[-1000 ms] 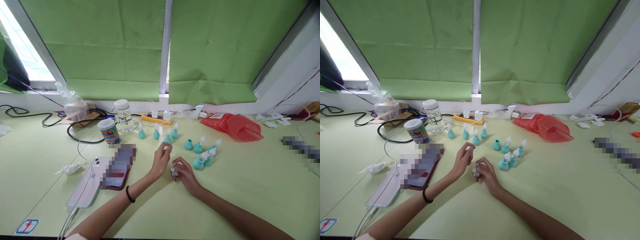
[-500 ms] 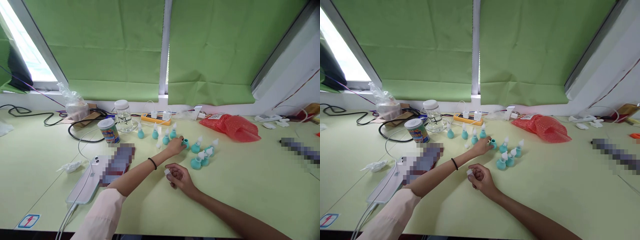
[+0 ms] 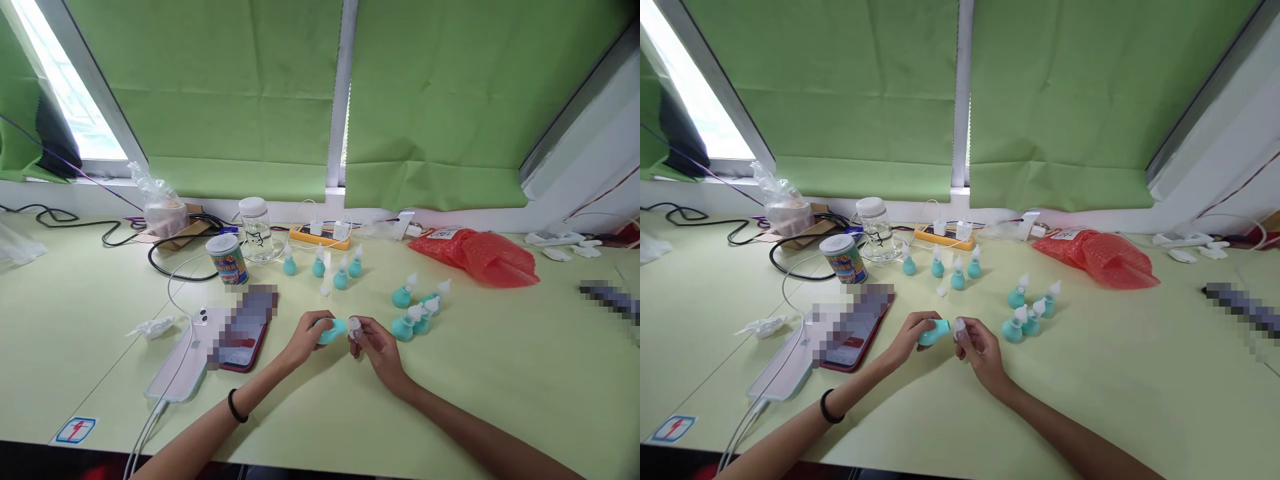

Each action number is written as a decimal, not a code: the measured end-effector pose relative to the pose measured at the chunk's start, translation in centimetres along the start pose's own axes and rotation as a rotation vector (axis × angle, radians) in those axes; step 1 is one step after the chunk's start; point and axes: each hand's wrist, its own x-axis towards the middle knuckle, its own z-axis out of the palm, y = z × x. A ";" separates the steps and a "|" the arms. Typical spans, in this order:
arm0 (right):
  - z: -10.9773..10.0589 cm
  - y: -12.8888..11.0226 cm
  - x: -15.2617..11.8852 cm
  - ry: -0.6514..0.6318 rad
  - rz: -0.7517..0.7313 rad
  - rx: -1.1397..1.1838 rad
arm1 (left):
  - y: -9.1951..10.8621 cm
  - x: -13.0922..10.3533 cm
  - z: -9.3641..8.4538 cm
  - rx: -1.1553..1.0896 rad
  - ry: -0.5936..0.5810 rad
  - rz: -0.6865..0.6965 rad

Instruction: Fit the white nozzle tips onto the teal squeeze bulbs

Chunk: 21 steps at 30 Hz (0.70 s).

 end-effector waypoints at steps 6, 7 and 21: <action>-0.9 -0.4 0.4 -0.048 0.009 -0.077 | -1.3 0.4 -0.5 -0.155 -0.125 -0.185; -1.0 -0.5 0.4 -0.067 0.004 -0.094 | -1.4 0.4 -0.8 -0.149 -0.146 -0.179; -2.0 -1.9 0.9 -0.295 -0.189 -0.414 | -1.2 0.1 -1.6 0.176 -0.319 -0.072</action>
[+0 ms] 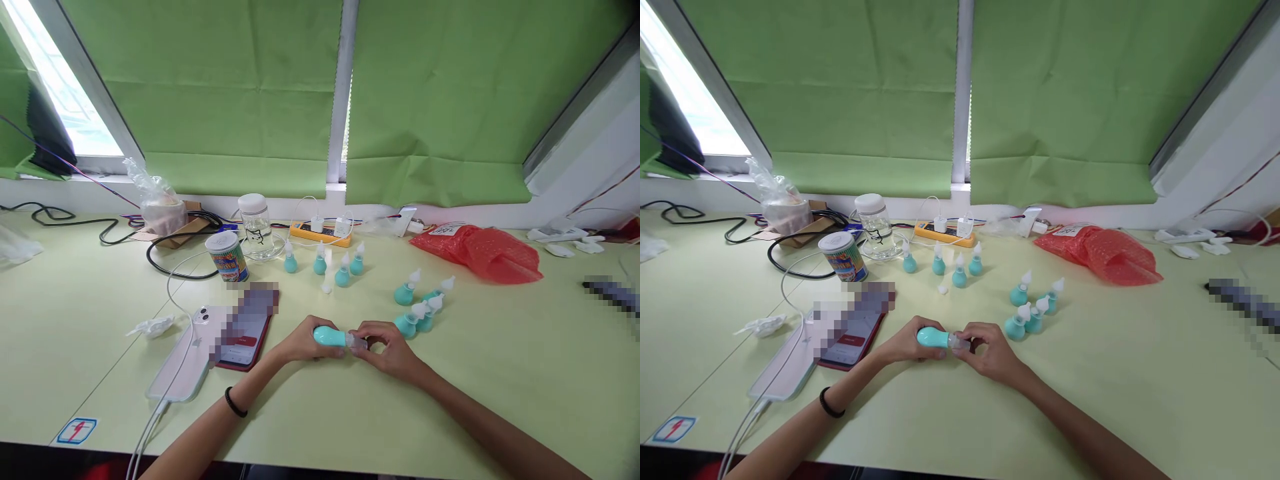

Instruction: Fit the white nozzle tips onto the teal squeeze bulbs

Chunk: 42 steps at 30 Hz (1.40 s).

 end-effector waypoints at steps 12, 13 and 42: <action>-0.6 -0.9 -0.6 -0.154 -0.305 -0.545 | 0.1 -0.2 0.7 0.026 -0.020 -0.034; -0.6 -1.0 -0.6 -0.158 -0.302 -0.545 | 0.1 -0.2 0.7 0.032 -0.018 -0.031; 0.6 0.7 0.8 0.288 0.442 0.663 | 0.8 0.3 2.8 0.174 0.346 0.291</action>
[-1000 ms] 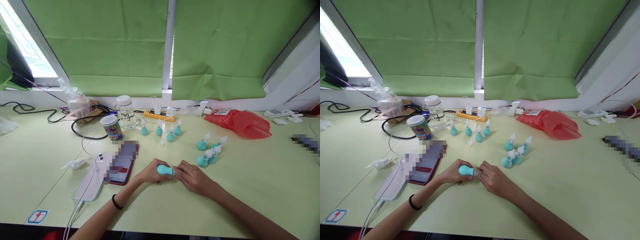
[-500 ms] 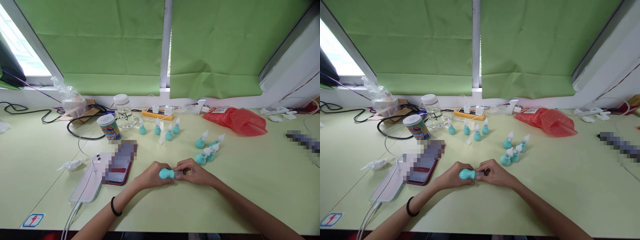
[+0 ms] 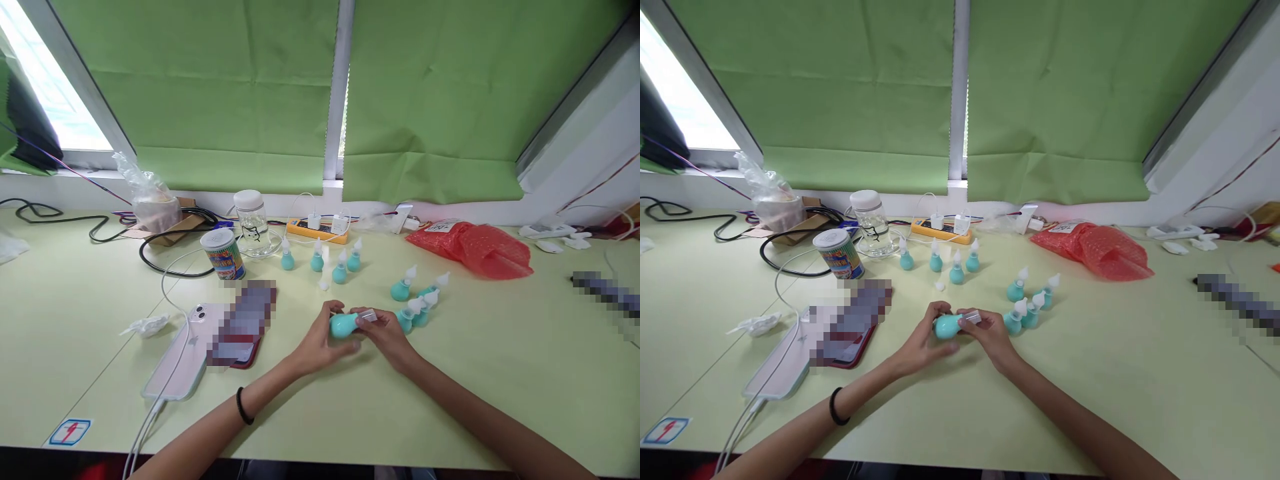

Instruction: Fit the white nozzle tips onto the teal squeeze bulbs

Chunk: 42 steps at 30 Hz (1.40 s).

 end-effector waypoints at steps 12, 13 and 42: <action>0.5 0.5 -0.3 -0.038 -0.214 -0.353 | -2.9 6.1 0.0 1.075 -0.081 -0.157; 0.5 0.5 -0.4 -0.040 -0.218 -0.397 | -2.8 6.0 -0.1 1.059 -0.091 -0.156; -0.4 1.4 -0.9 -0.127 -0.756 -1.117 | -2.2 0.7 -1.8 -0.553 -0.037 -0.332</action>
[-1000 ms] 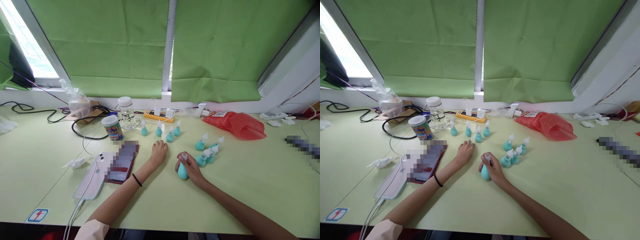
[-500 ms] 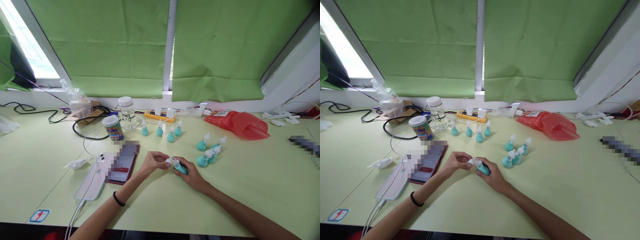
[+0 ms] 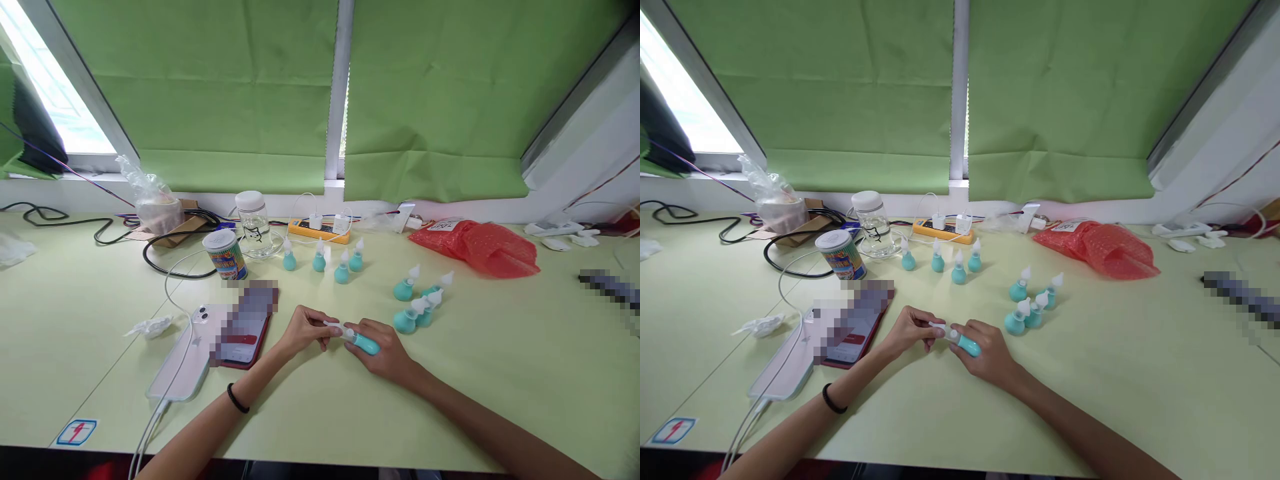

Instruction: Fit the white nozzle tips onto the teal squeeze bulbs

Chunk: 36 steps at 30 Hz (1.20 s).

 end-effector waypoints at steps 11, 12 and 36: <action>-1.0 -1.1 0.6 -0.073 0.137 0.085 | 0.2 -0.3 0.0 -0.039 -0.091 -0.026; -1.1 -1.0 0.7 -0.105 0.168 0.149 | 0.2 -0.3 0.0 -0.027 -0.088 -0.026; -2.2 -1.1 1.5 -0.473 0.672 1.016 | 0.4 -1.5 0.9 0.015 -0.186 0.071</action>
